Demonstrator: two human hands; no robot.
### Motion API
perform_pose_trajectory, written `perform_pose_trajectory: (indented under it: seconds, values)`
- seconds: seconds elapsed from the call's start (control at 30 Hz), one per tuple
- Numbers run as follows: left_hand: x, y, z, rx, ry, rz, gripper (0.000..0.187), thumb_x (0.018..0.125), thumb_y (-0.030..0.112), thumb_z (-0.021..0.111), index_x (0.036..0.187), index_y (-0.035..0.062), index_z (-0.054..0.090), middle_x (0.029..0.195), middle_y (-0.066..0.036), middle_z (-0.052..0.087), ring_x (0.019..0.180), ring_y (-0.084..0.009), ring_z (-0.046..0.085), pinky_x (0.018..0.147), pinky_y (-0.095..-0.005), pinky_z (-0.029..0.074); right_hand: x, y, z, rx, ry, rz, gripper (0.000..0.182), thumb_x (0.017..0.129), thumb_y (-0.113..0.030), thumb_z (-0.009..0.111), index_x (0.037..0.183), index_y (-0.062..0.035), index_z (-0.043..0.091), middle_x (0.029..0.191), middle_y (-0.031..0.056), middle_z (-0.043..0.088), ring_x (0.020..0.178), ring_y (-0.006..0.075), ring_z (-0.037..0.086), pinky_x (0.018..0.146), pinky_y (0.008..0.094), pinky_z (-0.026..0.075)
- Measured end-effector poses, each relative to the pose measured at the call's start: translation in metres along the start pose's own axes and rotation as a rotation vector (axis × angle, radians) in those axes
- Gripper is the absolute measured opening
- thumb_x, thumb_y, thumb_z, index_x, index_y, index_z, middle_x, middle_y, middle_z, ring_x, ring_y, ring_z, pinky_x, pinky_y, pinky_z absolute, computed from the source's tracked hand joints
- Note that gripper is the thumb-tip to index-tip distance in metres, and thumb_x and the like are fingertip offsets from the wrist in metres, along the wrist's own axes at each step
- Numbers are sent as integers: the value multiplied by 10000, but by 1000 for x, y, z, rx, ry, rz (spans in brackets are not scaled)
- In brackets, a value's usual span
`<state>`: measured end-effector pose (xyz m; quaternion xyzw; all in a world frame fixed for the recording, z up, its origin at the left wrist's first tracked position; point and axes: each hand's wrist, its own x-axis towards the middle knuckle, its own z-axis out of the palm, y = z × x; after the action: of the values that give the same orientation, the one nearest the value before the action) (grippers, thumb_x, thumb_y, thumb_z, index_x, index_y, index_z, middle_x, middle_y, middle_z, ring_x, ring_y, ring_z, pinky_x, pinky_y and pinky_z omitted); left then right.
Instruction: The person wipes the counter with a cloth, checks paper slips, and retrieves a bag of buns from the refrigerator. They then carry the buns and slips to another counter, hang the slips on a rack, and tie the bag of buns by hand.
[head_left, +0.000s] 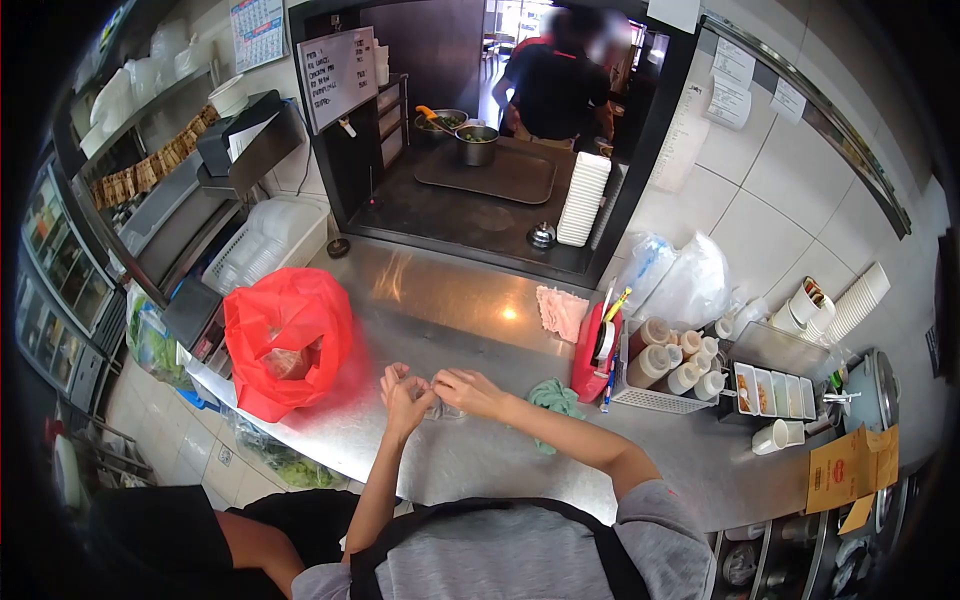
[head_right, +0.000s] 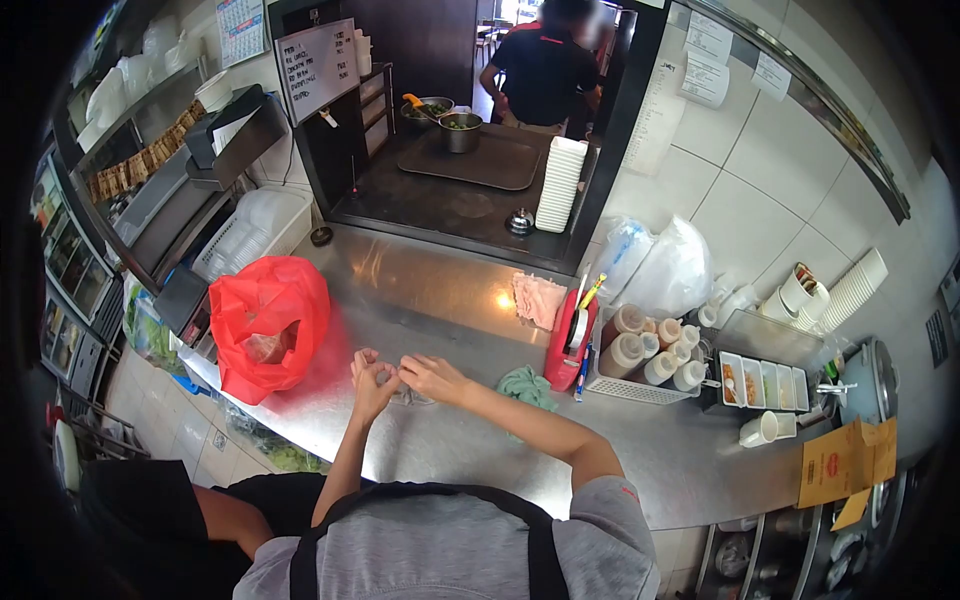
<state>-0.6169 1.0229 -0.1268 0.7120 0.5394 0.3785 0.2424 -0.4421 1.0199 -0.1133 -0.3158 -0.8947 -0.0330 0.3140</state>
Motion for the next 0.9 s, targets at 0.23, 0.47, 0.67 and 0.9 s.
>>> perform_pose_trajectory:
  seconds: [0.23, 0.47, 0.67, 0.9]
  values:
    - [-3, -6, 3, -1, 37, 25, 155, 673, 167, 688, 803, 87, 660, 1154, -138, 428, 1070, -308, 390, 924, -426, 324, 1, -1, 9, 73, 105, 49, 73, 768, -72, 597, 822, -55, 552, 842, 60, 523, 718, 234, 614, 590, 340, 530]
    - [-7, -5, 6, -160, 28, 26, 182, 679, 153, 666, 852, 96, 662, 1163, -144, 425, 1090, -305, 374, 955, -416, 297, -8, -9, 14, 531, 220, 311, 98, 786, -36, 596, 880, -11, 610, 870, 91, 576, 707, 230, 613, 605, 309, 521]
    - [-3, 4, 1, -54, 40, 87, 150, 659, 191, 691, 783, 110, 678, 1193, -136, 432, 1158, -321, 346, 970, -449, 259, -13, -9, 15, 655, 189, 492, 94, 801, -43, 582, 889, -14, 597, 856, 91, 574, 688, 234, 617, 590, 317, 515]
    - [-4, 3, -5, 90, 1, 164, 142, 638, 181, 682, 761, 110, 680, 1218, -135, 440, 1186, -321, 331, 995, -452, 220, -12, 6, 12, 11, 16, 2, 139, 745, -110, 623, 855, -56, 558, 801, 61, 514, 649, 222, 603, 555, 343, 498]
